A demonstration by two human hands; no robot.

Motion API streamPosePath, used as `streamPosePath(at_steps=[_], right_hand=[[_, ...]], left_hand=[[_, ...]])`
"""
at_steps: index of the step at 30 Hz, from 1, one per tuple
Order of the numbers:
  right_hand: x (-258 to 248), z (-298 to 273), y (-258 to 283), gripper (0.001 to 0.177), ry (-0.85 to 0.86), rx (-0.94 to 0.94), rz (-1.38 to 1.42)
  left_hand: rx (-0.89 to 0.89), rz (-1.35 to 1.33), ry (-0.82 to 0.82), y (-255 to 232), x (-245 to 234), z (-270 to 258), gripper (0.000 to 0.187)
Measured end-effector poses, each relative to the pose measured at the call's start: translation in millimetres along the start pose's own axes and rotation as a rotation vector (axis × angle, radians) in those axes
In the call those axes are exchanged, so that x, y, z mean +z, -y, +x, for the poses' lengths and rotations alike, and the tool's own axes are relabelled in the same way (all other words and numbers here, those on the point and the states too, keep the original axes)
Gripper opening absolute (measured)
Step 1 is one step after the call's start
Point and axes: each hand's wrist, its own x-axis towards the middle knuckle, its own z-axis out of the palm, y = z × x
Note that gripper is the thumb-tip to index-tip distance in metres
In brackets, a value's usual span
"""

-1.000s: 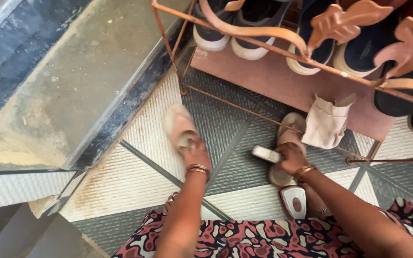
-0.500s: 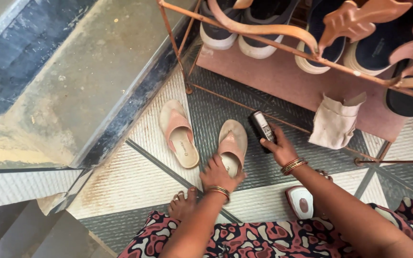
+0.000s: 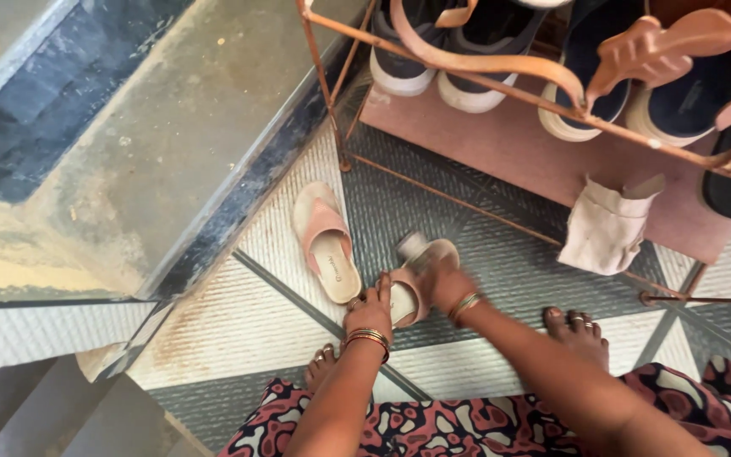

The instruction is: The person cleans several pairs of shoes using a brush and a cloth. They scrub the soles and uppers of black sneakers, pink slides, and blue sneakers, then place them back on the shoe rack.

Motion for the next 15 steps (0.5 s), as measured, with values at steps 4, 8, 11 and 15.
streamPosePath(at_steps=[4, 8, 11, 15], right_hand=[[4, -5, -5, 0.071, 0.105, 0.019, -0.076], [-30, -10, -36, 0.064, -0.098, 0.163, -0.073], [-26, -44, -28, 0.072, -0.127, 0.158, 0.077], [-10, -92, -21, 0.074, 0.140, 0.155, -0.033]], left_hand=[[0.000, -0.012, 0.037, 5, -4, 2, 0.121], [0.043, -0.026, -0.005, 8, -2, -3, 0.121], [0.047, -0.039, 0.017, 8, -14, -6, 0.123], [0.021, -0.035, 0.040, 4, -22, -10, 0.123]])
